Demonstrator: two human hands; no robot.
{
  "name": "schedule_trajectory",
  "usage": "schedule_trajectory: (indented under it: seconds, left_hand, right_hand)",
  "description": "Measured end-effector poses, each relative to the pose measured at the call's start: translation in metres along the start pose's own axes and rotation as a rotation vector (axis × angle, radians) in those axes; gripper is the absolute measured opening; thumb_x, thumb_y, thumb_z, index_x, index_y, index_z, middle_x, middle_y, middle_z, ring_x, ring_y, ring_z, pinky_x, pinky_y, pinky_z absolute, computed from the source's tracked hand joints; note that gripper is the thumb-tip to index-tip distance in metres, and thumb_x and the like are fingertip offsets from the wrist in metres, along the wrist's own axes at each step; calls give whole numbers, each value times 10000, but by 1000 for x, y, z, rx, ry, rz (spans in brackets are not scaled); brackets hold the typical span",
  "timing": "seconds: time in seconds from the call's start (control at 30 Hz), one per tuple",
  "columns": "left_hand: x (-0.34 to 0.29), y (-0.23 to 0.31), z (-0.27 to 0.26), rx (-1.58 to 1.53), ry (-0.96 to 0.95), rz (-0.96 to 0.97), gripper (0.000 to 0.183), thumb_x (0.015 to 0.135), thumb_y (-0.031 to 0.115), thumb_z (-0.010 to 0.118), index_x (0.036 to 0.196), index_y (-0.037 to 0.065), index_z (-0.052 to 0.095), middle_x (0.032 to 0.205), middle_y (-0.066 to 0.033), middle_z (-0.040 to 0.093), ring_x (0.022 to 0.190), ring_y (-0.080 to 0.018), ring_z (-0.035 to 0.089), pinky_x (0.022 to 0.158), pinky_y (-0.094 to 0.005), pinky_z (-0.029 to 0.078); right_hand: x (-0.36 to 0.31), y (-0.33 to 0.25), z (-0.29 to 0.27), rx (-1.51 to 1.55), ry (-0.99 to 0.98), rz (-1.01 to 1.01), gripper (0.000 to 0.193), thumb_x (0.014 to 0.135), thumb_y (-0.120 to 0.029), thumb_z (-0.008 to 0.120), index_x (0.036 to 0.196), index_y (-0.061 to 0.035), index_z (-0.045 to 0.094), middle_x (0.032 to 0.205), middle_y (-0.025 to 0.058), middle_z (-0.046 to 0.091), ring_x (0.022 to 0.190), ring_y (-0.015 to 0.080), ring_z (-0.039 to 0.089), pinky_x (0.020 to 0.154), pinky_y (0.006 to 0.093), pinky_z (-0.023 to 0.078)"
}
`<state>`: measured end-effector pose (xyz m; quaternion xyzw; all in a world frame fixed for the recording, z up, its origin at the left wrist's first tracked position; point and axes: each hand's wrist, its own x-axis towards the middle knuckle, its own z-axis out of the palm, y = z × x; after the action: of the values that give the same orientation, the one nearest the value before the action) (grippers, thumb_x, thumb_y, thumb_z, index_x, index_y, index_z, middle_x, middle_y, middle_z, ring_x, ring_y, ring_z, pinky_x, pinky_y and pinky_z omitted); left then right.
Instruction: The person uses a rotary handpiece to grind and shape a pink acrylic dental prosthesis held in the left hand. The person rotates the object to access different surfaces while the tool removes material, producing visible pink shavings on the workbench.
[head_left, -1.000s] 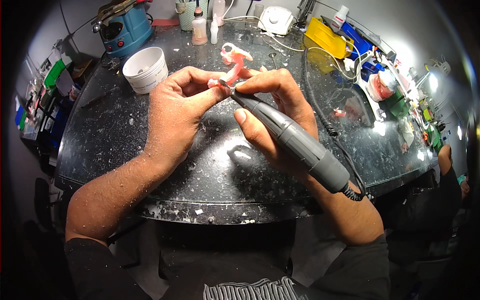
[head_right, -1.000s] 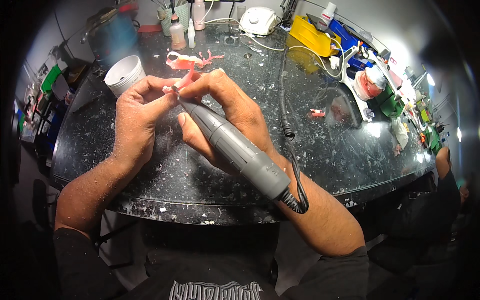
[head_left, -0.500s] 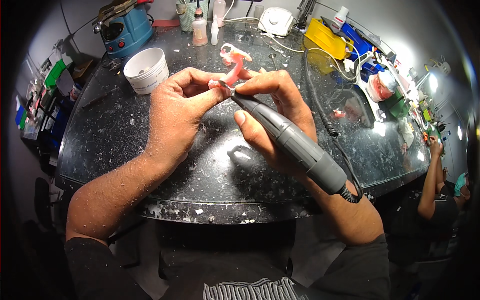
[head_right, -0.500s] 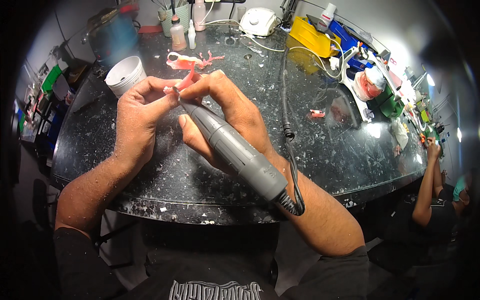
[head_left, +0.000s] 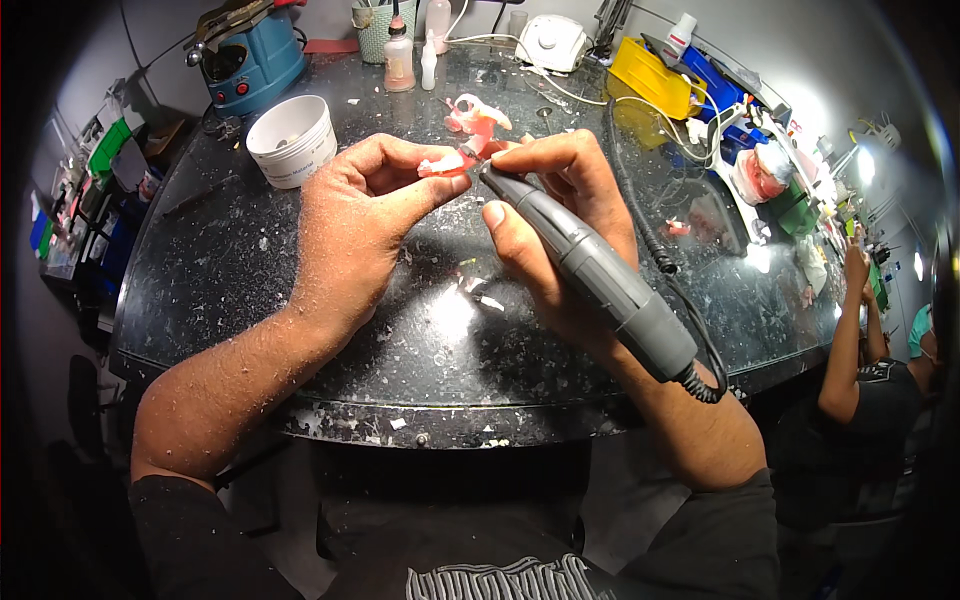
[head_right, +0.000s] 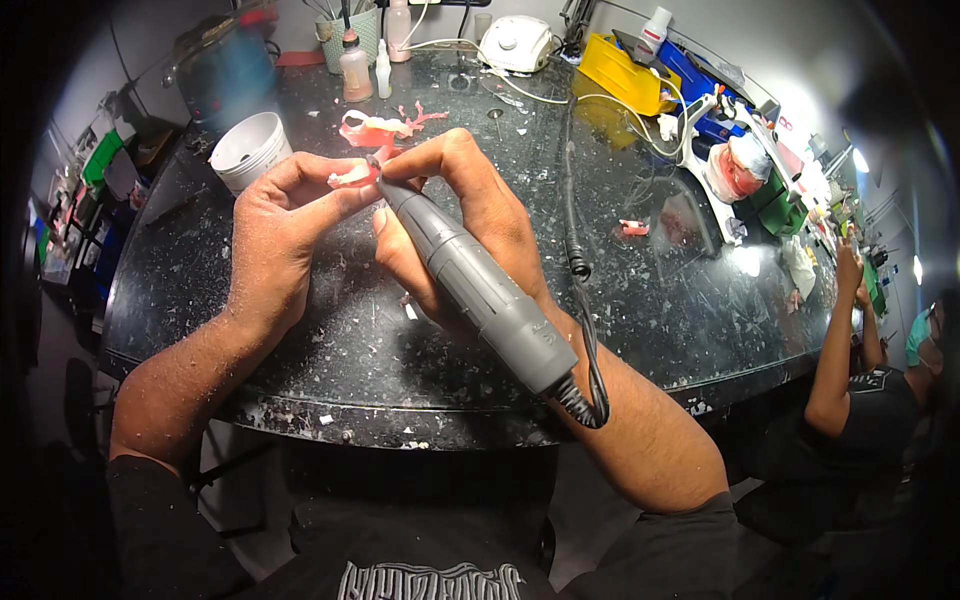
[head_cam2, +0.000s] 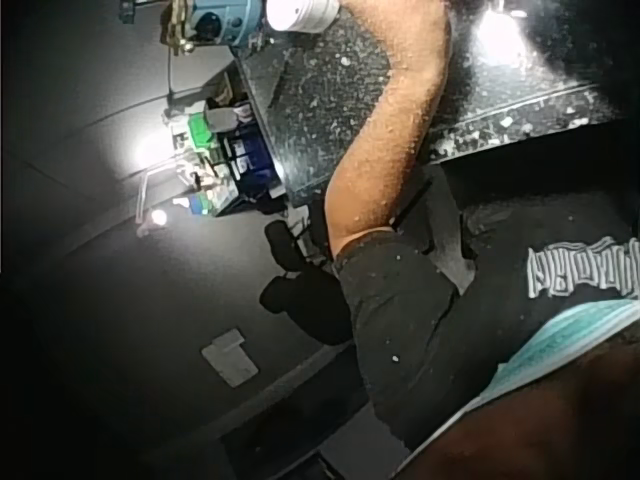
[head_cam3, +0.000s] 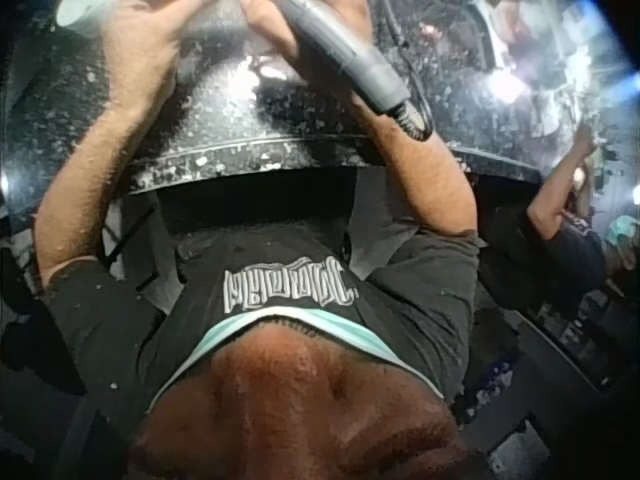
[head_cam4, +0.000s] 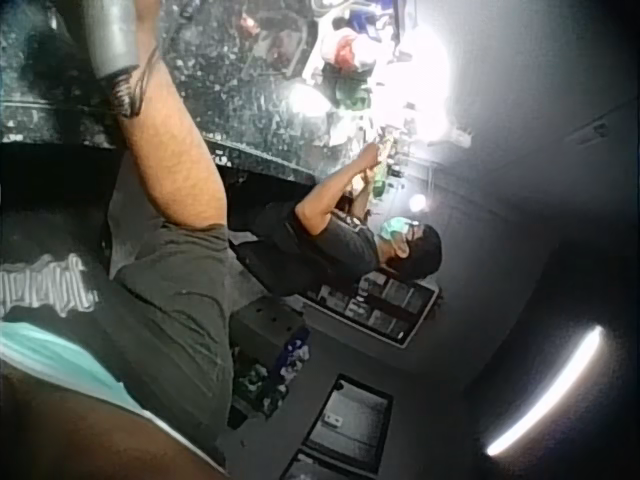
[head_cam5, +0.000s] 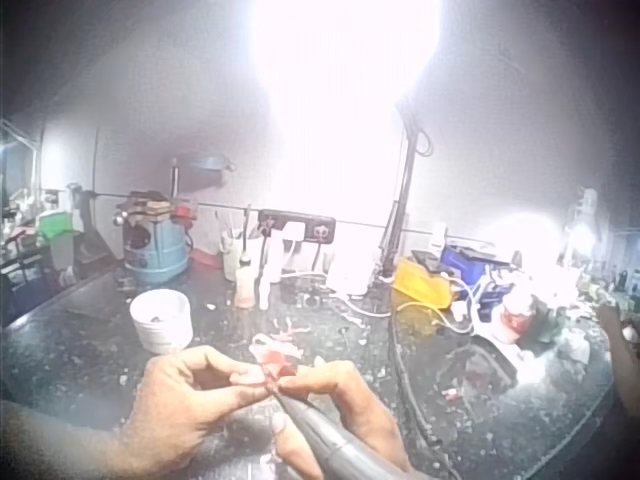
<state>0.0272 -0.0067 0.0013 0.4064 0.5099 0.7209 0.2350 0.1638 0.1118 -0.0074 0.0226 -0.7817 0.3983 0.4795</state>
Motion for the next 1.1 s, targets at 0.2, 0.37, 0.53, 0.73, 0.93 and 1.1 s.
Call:
schedule_trajectory:
  seconds: [0.2, 0.37, 0.53, 0.73, 0.93, 1.1]
  left_hand:
    - [1, 1, -2, -50, 4, -13, 96, 874, -38, 670, 967, -24, 654, 987, -123, 712, 925, -157, 692, 884, -272, 547]
    - [9, -3, -10, -42, 42, -32, 111, 865, -19, 690, 971, -23, 660, 972, -99, 712, 907, -127, 672, 856, -255, 523]
    - [20, -8, -24, 263, 152, 173, 106, 863, 11, 701, 968, 17, 682, 944, -57, 710, 902, -116, 660, 841, -255, 508]
    - [14, 0, -18, 652, 157, 522, 147, 823, -23, 700, 956, 41, 694, 941, -45, 713, 911, -109, 660, 844, -264, 511]
    - [7, 7, -4, 400, 45, 396, 162, 842, -44, 671, 994, 13, 677, 1019, -74, 695, 1004, -143, 640, 931, -290, 484]
    - [5, 3, -2, -55, -56, 47, 156, 884, 14, 682, 1038, -12, 678, 1008, -61, 700, 970, -124, 648, 886, -265, 508]
  right_hand:
    - [2, -2, -2, 11, -61, -21, 260, 822, -91, 685, 1056, -36, 586, 1010, 109, 628, 968, 189, 635, 882, 320, 495]
    - [6, -4, -9, 148, -113, -29, 227, 812, -104, 691, 1003, -8, 618, 952, 116, 627, 1030, 211, 627, 944, 333, 464]
    - [11, -15, -19, 251, -81, 5, 222, 865, -96, 624, 1044, 27, 581, 933, 126, 651, 947, 217, 659, 889, 357, 510]
    - [16, -15, -13, 397, 96, 448, 236, 978, -177, 608, 1132, -10, 546, 951, 143, 670, 871, 202, 702, 769, 307, 599]
    - [13, -13, -13, 646, 32, 615, 303, 906, -100, 697, 1150, -37, 528, 1039, 118, 651, 904, 194, 692, 799, 309, 601]
    - [12, -14, -11, 660, 36, 636, 319, 890, -59, 687, 1161, -18, 525, 1013, 111, 624, 885, 184, 686, 811, 302, 603]
